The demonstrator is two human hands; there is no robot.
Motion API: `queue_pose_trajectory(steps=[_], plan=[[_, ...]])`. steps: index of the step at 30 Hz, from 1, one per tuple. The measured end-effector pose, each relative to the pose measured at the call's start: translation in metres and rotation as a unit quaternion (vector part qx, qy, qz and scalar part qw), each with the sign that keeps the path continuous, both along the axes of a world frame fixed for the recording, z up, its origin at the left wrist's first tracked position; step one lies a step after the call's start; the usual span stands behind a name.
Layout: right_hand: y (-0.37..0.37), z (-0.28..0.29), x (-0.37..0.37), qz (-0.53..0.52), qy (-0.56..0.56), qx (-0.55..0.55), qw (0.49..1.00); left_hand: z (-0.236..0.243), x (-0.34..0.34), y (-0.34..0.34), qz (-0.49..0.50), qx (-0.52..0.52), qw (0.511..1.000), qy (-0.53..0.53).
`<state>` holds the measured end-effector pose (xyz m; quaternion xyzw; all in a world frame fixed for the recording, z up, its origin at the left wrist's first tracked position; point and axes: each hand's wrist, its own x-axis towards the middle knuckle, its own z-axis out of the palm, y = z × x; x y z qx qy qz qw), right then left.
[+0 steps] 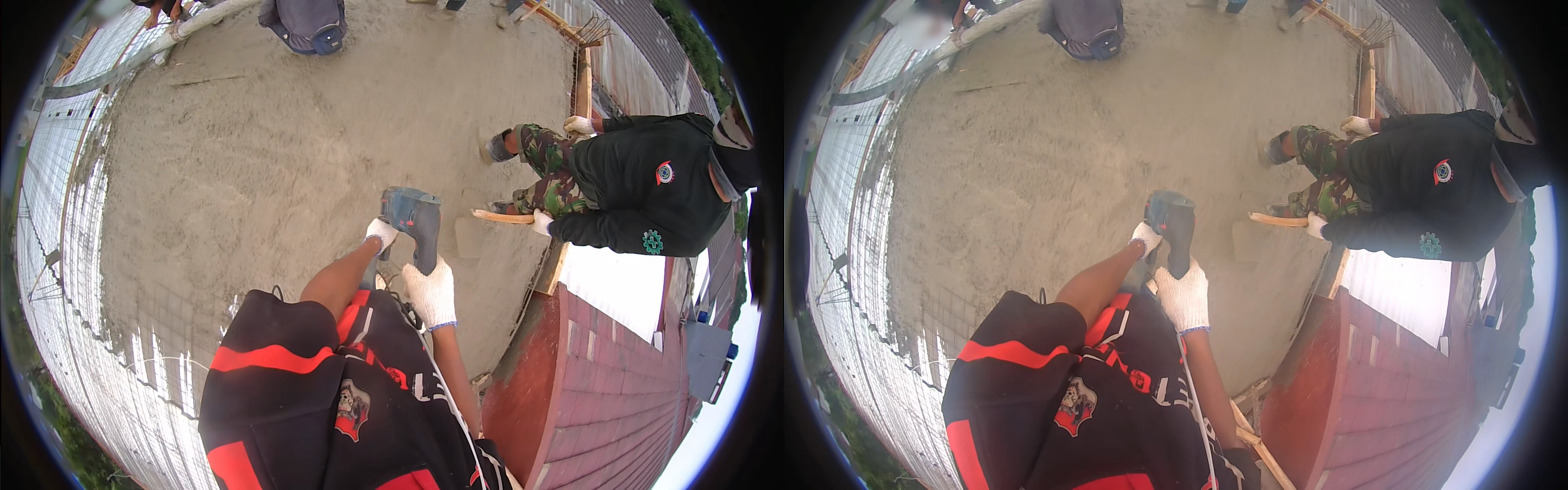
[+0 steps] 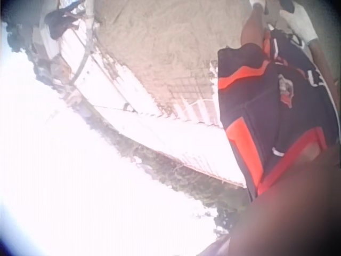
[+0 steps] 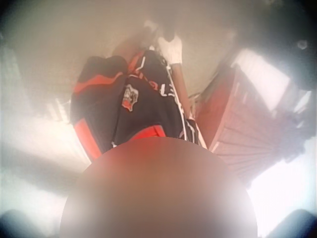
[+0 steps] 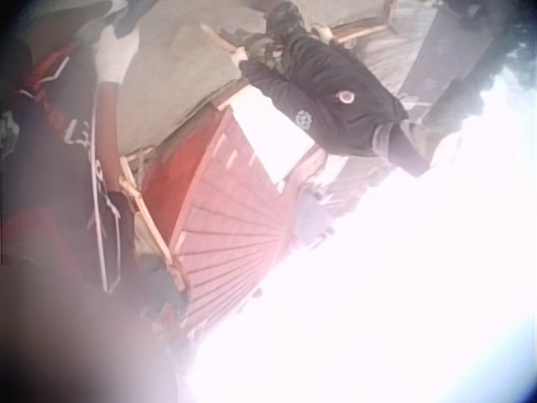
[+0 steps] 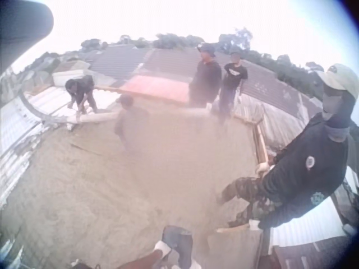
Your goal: The person uses a handheld electric drill to make holes in a freshly poured concrete slab on a rooftop. Other workers are visible nearby, smoothing and leveling the wet concrete with tools.
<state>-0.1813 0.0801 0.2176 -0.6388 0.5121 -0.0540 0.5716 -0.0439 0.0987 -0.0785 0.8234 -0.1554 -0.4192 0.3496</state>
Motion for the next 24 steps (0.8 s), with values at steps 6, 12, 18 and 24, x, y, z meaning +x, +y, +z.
queue_pose_trajectory(steps=[6,12,18,24], plan=[[-0.005,0.009,0.007,-0.013,-0.013,-0.002,1.000,0.020,0.008,0.000,-0.092,0.009,0.995,-0.027],[-0.015,0.024,0.028,-0.010,0.008,-0.006,1.000,0.034,0.020,0.000,-0.109,-0.010,0.994,0.004],[-0.013,0.060,0.042,-0.048,0.019,0.082,0.995,0.029,0.037,0.005,-0.202,-0.034,0.975,-0.087],[-0.008,0.115,0.059,-0.113,0.038,0.081,0.990,0.063,0.052,-0.021,-0.191,-0.118,0.971,-0.078]])
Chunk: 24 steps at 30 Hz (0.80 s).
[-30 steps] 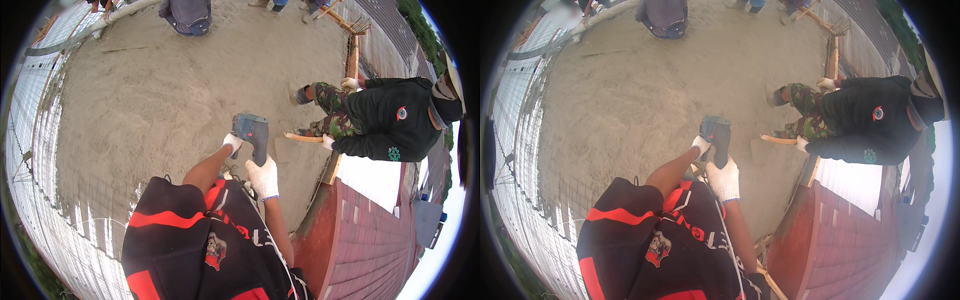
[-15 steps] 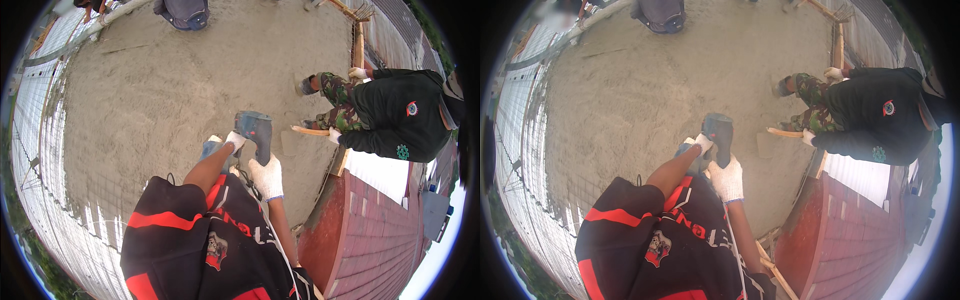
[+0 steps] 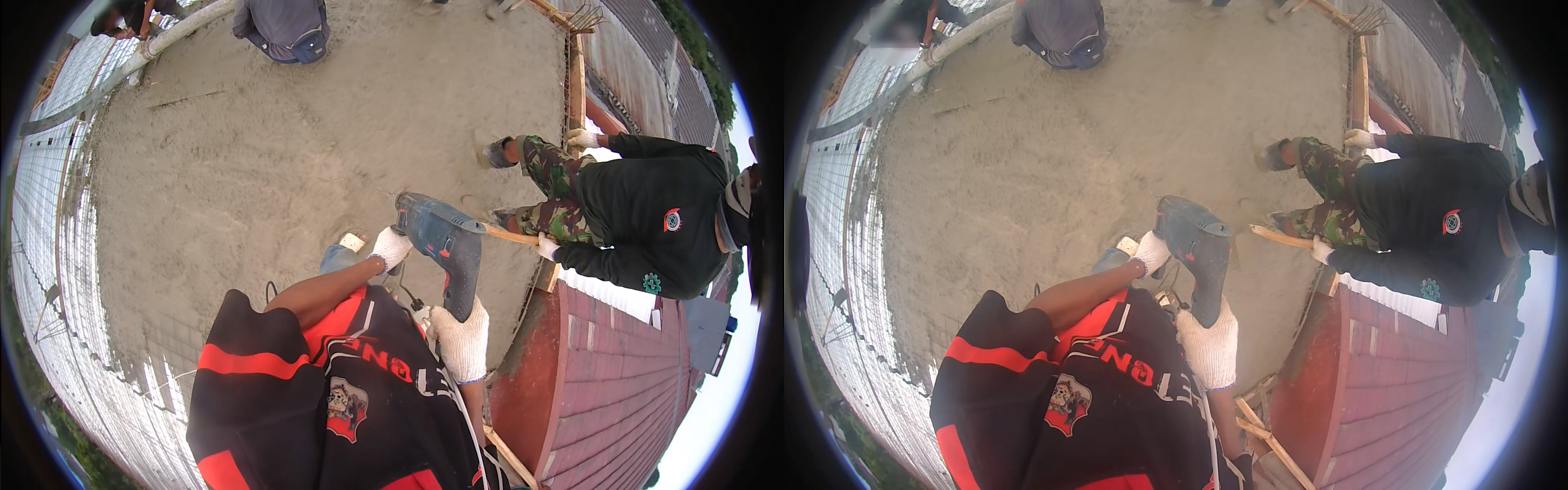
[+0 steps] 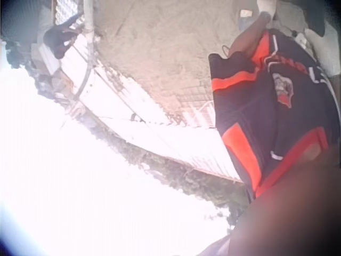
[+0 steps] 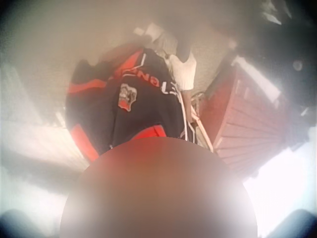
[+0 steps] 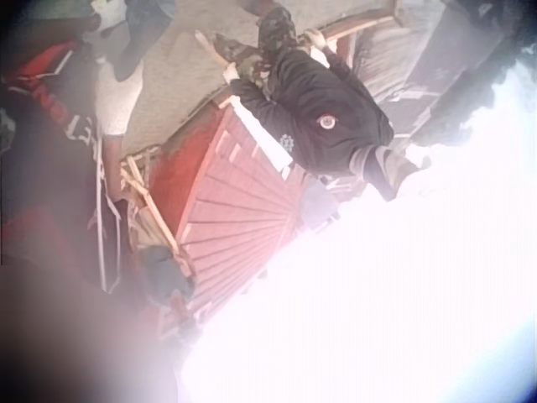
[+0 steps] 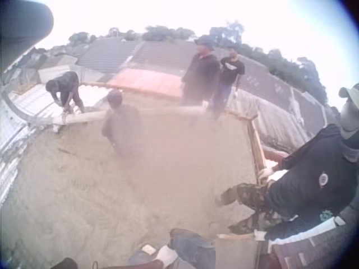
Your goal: The person uses a handheld electric drill to make holes in a freshly poured concrete slab on a rooftop. Other workers are visible nearby, smoothing and leveling the wet concrete with tools.
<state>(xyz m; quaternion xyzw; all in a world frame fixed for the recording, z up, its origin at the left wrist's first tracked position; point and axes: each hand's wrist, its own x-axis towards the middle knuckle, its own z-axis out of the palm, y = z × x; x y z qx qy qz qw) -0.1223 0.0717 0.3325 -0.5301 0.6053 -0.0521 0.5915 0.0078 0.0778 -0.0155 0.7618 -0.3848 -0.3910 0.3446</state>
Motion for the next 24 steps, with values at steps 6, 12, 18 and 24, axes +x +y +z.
queue_pose_trajectory(steps=[6,12,18,24], plan=[[-0.016,0.029,0.020,-0.053,-0.003,-0.055,0.997,0.067,0.024,-0.030,0.064,0.033,0.983,0.168],[-0.018,0.022,0.040,-0.058,0.007,-0.064,0.996,0.061,0.036,-0.039,0.089,0.067,0.979,0.170],[-0.026,-0.010,0.066,-0.005,0.044,-0.063,0.997,-0.005,0.058,-0.062,-0.011,-0.035,0.999,-0.013],[-0.030,-0.015,0.081,-0.035,-0.016,-0.125,0.991,0.017,0.073,-0.078,0.070,-0.024,0.988,0.133]])
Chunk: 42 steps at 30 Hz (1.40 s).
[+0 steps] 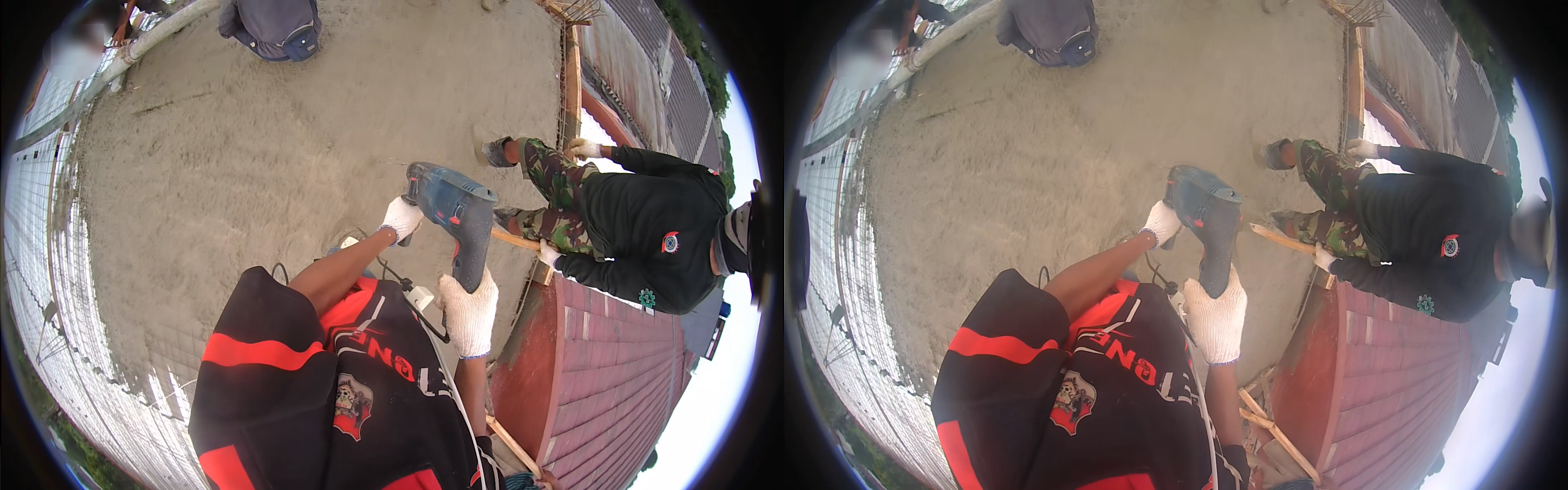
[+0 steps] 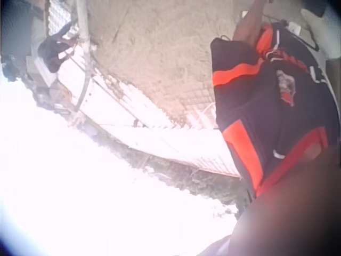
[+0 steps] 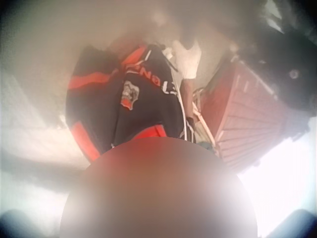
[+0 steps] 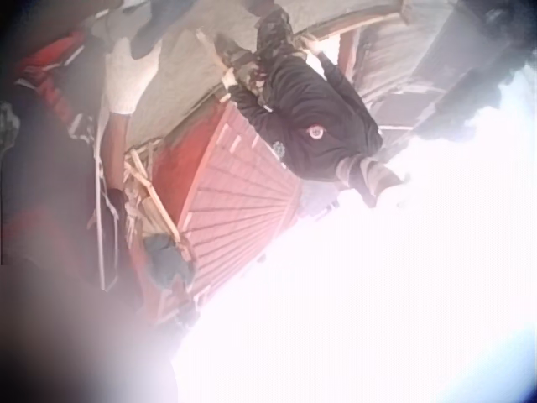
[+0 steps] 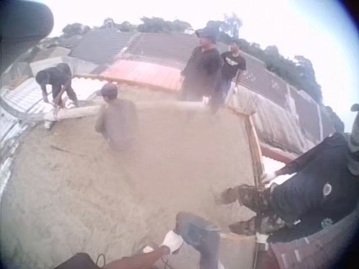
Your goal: The person uses a handheld electric drill to make holes in a freshly poured concrete slab on a rooftop. Other workers are visible nearby, smoothing and leveling the wet concrete with tools.
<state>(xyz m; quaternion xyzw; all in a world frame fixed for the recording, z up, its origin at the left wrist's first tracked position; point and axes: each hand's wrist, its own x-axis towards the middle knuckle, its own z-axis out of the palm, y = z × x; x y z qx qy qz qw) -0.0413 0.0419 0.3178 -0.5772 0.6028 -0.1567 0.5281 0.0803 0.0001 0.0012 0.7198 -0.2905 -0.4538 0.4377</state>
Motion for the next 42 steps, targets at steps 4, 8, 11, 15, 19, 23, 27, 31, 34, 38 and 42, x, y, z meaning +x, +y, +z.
queue_pose_trajectory(steps=[4,8,11,15,19,23,27,31,34,38,42], plan=[[0.002,0.013,0.002,-0.023,0.024,0.028,0.999,0.027,0.004,0.007,-0.022,0.035,0.999,0.002],[0.005,0.024,0.001,-0.024,0.075,0.055,0.995,0.025,0.003,0.012,-0.057,0.005,0.998,-0.024],[-0.005,0.013,0.009,0.002,0.050,0.039,0.998,0.016,0.005,0.010,0.002,0.037,0.993,0.116],[-0.009,0.000,0.012,0.022,0.032,0.008,0.999,0.015,0.010,-0.001,0.008,0.027,0.995,0.096],[-0.021,-0.005,0.015,0.029,0.029,-0.013,0.999,0.019,0.024,-0.014,0.044,0.043,0.997,0.050],[-0.023,0.005,0.010,0.016,0.011,0.034,0.999,0.019,0.021,0.005,0.049,0.061,0.997,0.007],[-0.010,0.015,0.005,0.012,0.028,0.047,0.998,0.016,0.011,0.018,0.049,0.025,0.999,0.002],[-0.014,0.006,0.016,0.027,0.018,0.050,0.998,0.016,0.016,0.020,0.080,0.064,0.991,0.088],[-0.020,-0.006,0.025,0.041,0.032,0.051,0.997,0.014,0.021,0.015,0.117,0.068,0.979,0.155],[-0.017,-0.017,0.034,0.061,0.055,0.048,0.995,0.003,0.029,0.008,0.121,0.038,0.988,0.086],[-0.022,-0.030,0.037,0.081,0.023,0.008,0.996,-0.016,0.044,0.007,0.092,0.026,0.989,0.114]])
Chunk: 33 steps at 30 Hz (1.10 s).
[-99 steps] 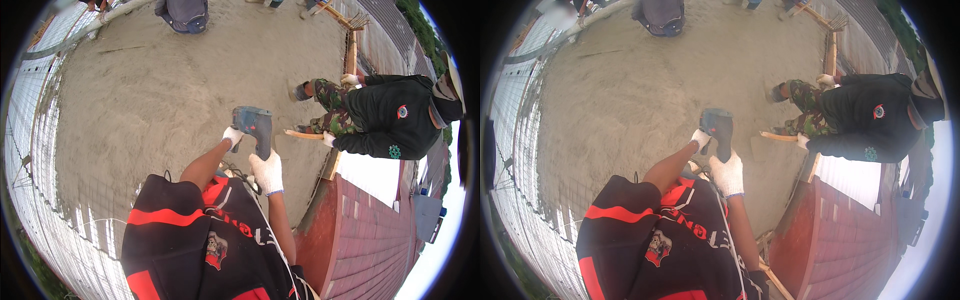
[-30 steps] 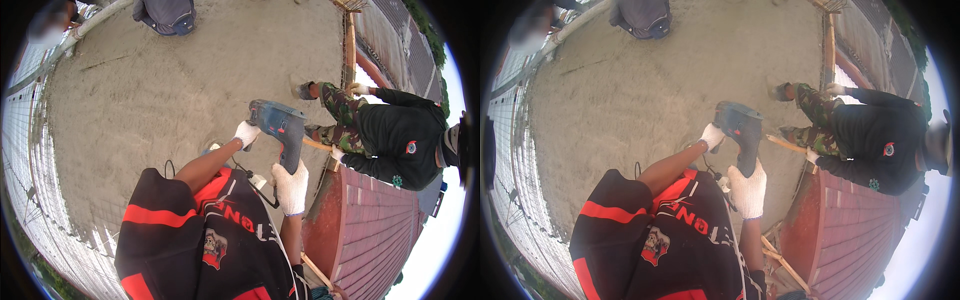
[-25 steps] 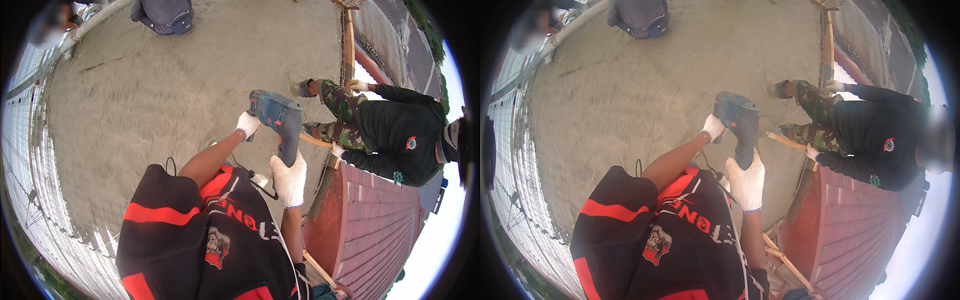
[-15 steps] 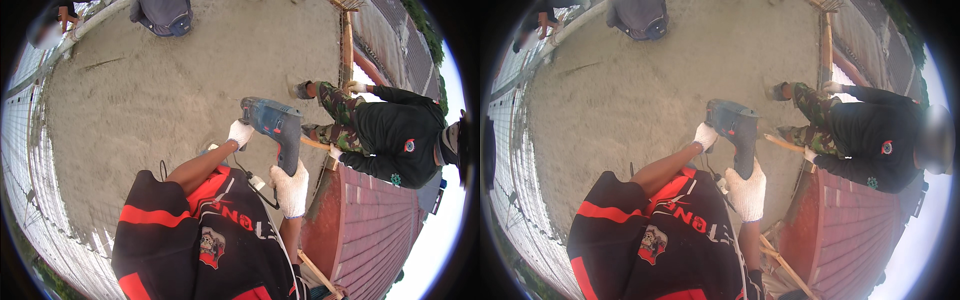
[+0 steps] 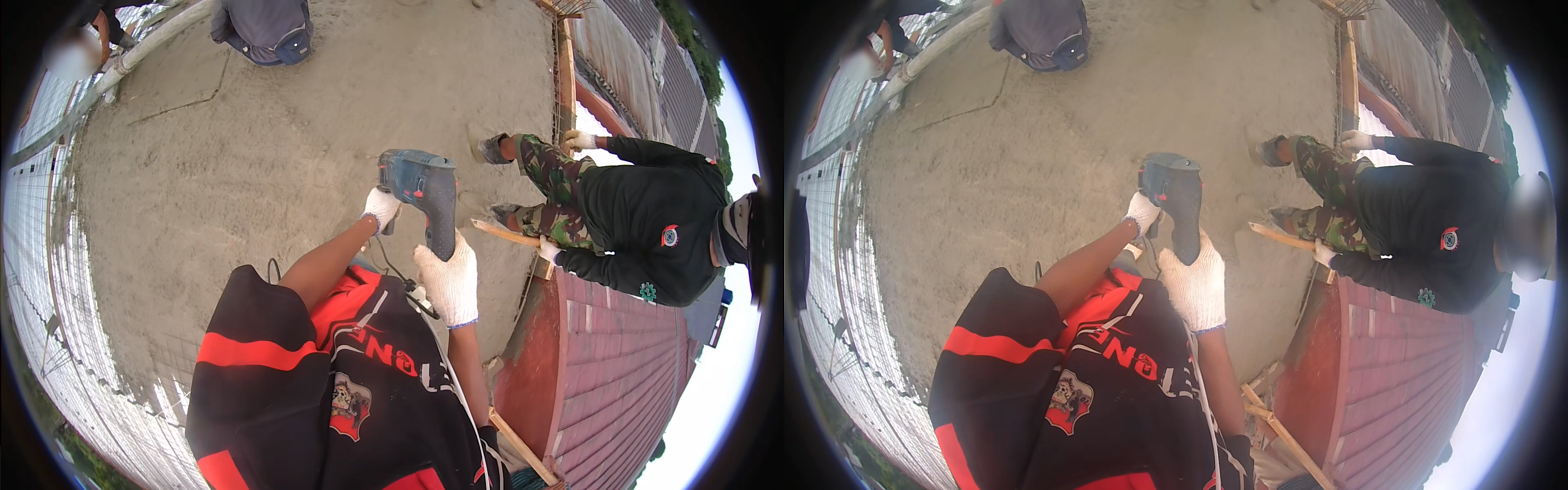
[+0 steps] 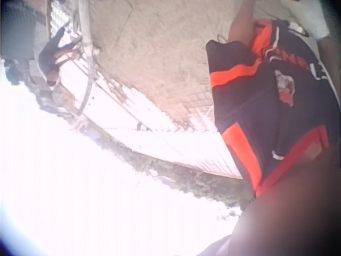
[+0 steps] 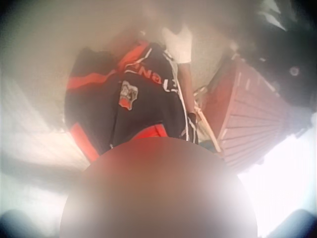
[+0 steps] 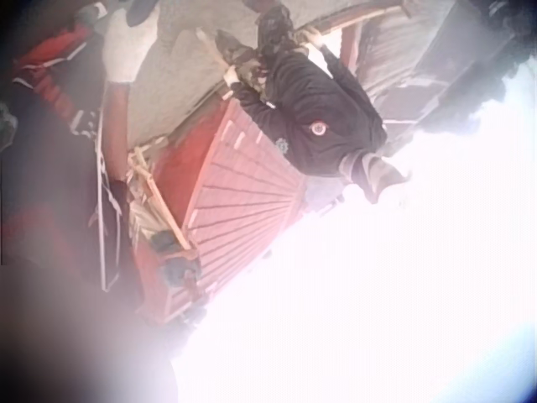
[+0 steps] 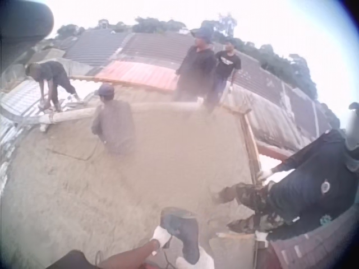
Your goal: The person uses a handheld electric drill to make holes in a freshly poured concrete slab on a rooftop. Other workers are visible nearby, smoothing and leveling the wet concrete with tools.
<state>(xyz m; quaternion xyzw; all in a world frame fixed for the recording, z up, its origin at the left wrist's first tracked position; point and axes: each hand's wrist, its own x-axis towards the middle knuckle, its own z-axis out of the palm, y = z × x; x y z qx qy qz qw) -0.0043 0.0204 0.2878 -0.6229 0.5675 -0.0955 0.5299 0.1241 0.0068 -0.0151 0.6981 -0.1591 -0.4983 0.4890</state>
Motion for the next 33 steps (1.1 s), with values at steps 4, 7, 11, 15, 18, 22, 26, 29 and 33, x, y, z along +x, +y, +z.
queue_pose_trajectory(steps=[4,7,11,15,18,22,26,29,33], plan=[[-0.004,-0.013,0.000,0.010,-0.021,0.004,1.000,-0.011,0.014,0.005,0.038,0.016,0.999,0.024],[-0.006,-0.016,-0.001,0.021,-0.017,0.031,0.999,-0.009,0.019,0.014,0.056,0.042,0.997,0.040],[0.011,-0.002,0.000,0.051,-0.020,0.044,0.998,0.008,0.001,0.034,0.071,0.101,0.991,0.054],[0.031,0.026,-0.007,0.063,0.021,0.017,0.998,0.024,-0.021,0.054,0.024,-0.045,0.998,-0.028],[0.037,0.052,-0.024,0.079,0.025,0.002,0.997,0.035,-0.043,0.069,0.043,-0.053,0.980,-0.186],[0.032,0.059,-0.035,0.086,0.015,-0.054,0.995,0.030,-0.045,0.066,-0.021,-0.045,0.992,-0.114],[0.022,0.037,-0.036,0.065,0.043,0.037,0.996,0.018,-0.039,0.058,0.023,0.014,0.994,0.110],[0.023,0.019,-0.037,0.042,0.036,0.043,0.998,0.011,-0.029,0.052,0.043,-0.012,0.994,0.104],[0.034,-0.001,-0.035,0.028,0.014,0.030,0.999,0.008,-0.018,0.041,-0.032,0.022,0.999,-0.033]])
